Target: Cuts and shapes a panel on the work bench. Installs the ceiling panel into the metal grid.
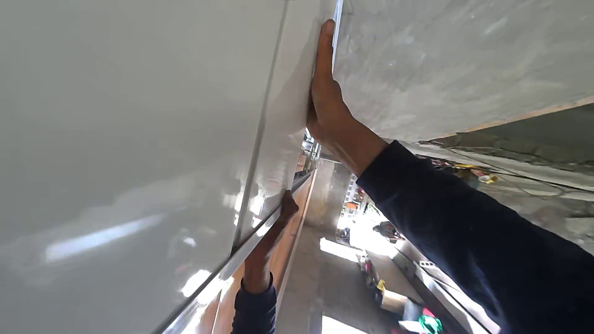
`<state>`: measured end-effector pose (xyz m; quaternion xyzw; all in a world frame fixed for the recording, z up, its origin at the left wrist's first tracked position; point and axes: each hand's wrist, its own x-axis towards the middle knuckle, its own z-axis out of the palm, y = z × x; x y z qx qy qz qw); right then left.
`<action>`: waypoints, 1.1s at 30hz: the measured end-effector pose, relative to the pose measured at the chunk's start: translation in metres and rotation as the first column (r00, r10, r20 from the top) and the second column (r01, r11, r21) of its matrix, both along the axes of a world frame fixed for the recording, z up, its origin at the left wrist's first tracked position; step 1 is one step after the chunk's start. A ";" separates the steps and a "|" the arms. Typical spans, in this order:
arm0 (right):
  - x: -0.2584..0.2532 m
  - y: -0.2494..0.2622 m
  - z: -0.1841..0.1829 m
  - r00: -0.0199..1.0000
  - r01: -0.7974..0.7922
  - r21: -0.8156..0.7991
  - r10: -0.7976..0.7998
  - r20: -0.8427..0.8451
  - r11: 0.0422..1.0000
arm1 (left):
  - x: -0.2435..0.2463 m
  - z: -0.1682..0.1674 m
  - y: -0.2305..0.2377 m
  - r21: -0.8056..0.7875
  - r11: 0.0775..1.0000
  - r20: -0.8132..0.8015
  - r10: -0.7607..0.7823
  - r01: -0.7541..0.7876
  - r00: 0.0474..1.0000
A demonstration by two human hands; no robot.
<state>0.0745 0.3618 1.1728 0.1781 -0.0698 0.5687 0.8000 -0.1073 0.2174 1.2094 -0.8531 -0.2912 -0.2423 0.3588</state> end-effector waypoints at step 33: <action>0.000 -0.013 -0.006 1.000 -0.021 0.044 0.022 -0.020 0.999 | 0.015 -0.012 -0.003 0.103 0.991 0.025 0.081 -0.083 0.996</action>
